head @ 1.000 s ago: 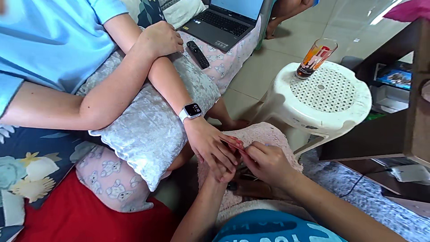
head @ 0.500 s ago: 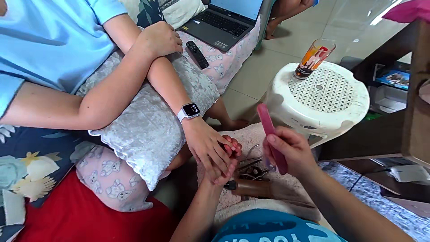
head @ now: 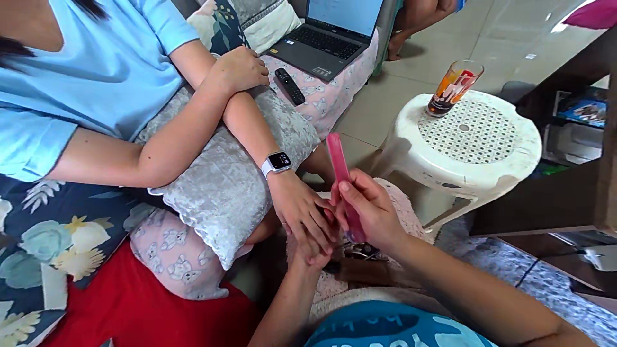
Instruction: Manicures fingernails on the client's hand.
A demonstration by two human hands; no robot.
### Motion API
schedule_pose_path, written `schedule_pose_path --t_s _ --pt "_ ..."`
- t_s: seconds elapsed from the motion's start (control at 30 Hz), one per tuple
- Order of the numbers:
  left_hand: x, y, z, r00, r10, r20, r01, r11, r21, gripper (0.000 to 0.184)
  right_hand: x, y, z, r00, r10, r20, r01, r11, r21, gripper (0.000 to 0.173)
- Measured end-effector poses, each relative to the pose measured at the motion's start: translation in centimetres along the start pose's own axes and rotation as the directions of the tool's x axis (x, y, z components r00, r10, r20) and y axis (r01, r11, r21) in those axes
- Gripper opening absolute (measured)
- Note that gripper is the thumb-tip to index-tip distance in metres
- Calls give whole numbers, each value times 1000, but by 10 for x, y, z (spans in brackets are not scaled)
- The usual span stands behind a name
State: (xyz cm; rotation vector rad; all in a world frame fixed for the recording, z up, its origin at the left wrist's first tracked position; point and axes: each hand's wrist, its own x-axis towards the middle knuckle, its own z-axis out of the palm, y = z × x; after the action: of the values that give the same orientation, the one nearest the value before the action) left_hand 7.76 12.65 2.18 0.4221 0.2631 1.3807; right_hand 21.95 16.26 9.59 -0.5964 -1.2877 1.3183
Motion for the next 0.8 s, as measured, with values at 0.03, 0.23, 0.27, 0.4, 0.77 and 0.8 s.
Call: schedule_pose_path --t_s 0.03,0.23,0.27,0.4,0.77,0.8 --pt "3 1 -4 994 -23 105 27 999 -35 19 -3 3 -12 998 -56 18 58 988 -140 20" --pt "11 5 -10 989 -114 99 128 980 -153 21 -16 13 -68 909 -335 246 399 539 -741 20" --pt "10 5 -12 985 -103 135 124 980 -157 23 -17 13 -69 894 -342 289 433 498 -751 20" --pt "9 5 -10 978 -66 199 98 983 -152 28 -18 16 -65 851 -388 353 514 485 -707 22" --pt "6 11 -11 974 -104 200 132 982 -133 31 -13 24 -61 857 -384 343 505 494 -708 22" --pt "6 12 -10 975 -105 197 128 986 -109 30 -10 24 -64 859 -390 332 499 495 -711 21"
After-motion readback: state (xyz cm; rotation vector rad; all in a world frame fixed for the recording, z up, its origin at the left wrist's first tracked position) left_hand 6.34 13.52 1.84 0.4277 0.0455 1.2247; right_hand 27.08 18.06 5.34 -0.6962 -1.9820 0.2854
